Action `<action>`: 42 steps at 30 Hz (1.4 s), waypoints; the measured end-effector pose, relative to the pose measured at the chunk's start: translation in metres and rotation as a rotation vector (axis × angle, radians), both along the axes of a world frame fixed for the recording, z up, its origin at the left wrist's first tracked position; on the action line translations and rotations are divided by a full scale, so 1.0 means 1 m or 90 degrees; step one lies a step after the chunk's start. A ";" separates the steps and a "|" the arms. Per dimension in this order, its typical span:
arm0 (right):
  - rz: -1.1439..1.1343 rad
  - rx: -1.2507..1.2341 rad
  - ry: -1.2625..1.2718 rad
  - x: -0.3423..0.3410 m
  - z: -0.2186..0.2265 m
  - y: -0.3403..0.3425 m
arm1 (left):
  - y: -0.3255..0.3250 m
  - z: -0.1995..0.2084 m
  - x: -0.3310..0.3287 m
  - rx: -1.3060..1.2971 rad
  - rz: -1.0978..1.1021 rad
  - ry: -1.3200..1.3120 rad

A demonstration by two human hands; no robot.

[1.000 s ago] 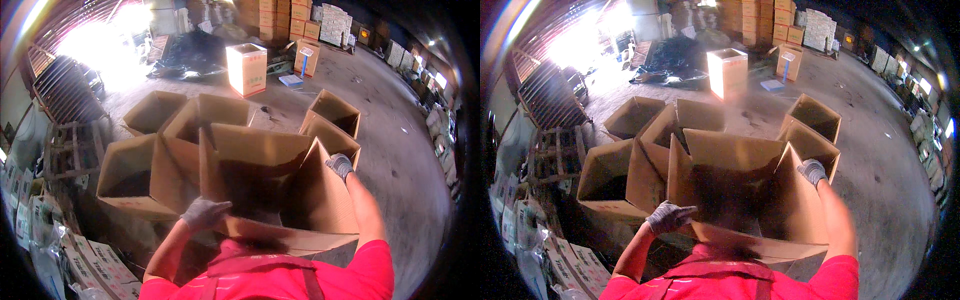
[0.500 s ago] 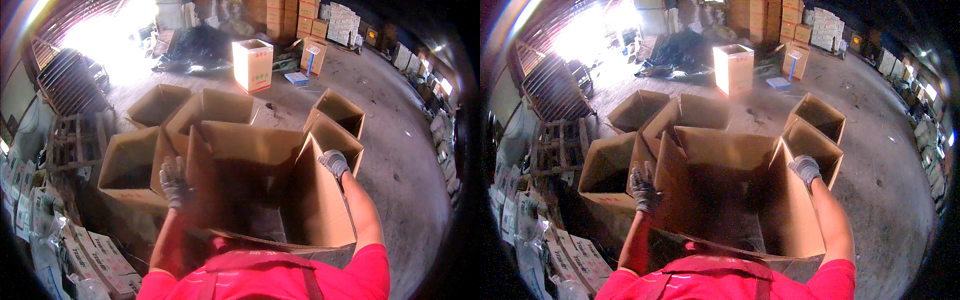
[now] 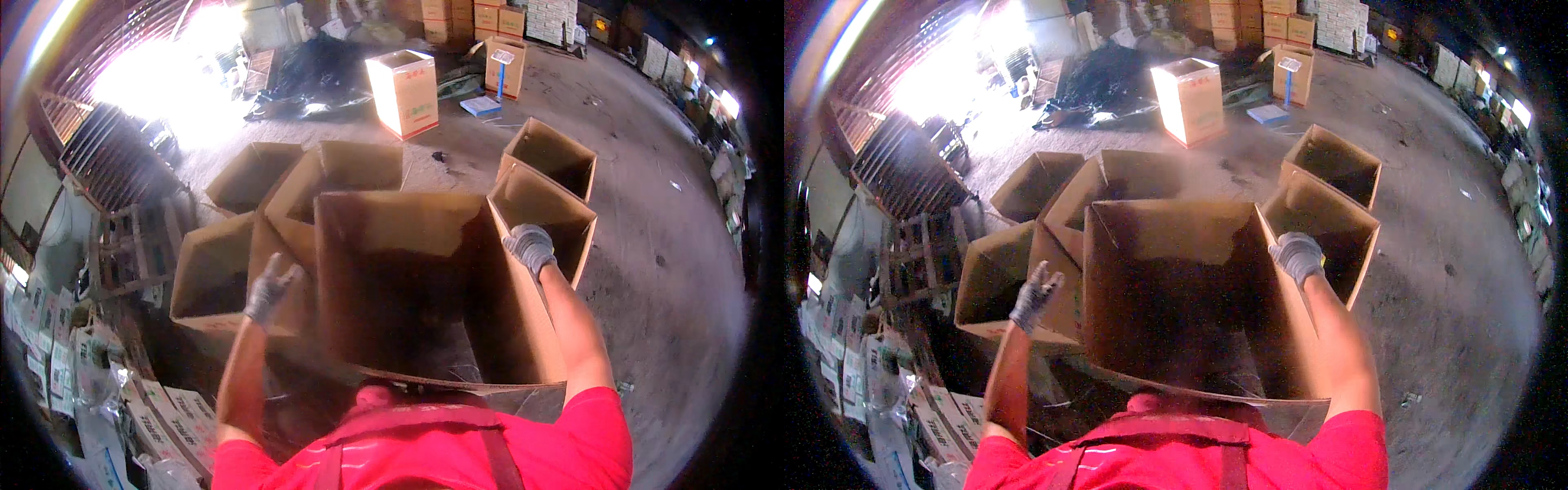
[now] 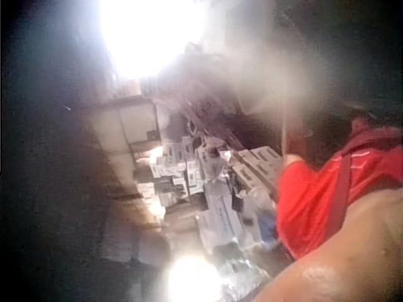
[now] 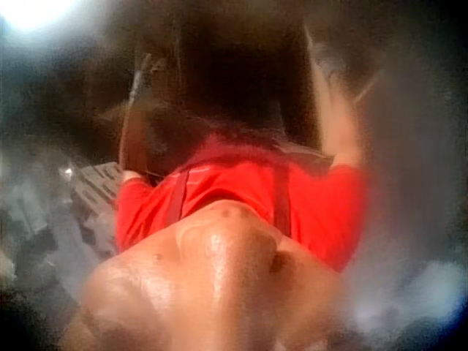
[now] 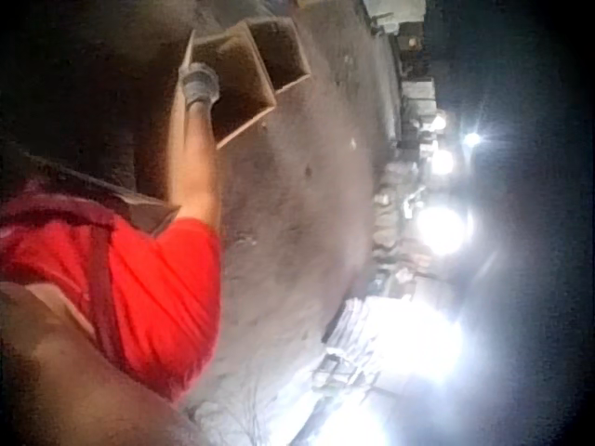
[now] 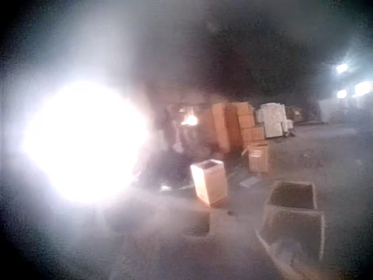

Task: The person assembles multiple cardboard boxes by folding the flaps and sealing the seams with a handheld tape dispenser. They repeatedly pick up flat-packed boxes, form them into rectangular containers, and apply tape to secure the structure.

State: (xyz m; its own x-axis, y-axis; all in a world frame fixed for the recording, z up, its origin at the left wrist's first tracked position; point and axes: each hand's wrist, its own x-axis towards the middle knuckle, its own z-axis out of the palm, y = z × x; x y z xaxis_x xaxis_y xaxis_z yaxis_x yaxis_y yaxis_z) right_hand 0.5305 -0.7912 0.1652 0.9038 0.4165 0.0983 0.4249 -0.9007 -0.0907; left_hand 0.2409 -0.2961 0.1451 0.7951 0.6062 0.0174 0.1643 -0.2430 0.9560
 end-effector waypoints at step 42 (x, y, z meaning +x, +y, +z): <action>0.275 0.904 0.224 -0.121 -0.063 0.180 | -0.081 -0.137 0.004 0.334 -0.872 0.428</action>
State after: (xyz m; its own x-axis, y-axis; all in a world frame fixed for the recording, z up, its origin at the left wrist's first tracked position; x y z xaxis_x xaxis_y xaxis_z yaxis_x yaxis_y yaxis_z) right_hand 0.4097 -0.6109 0.1020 0.8036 0.3958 0.4445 0.3970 0.2000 -0.8958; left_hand 0.2451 -0.3773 0.0082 0.6561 -0.4894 -0.5746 -0.1061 -0.8135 0.5718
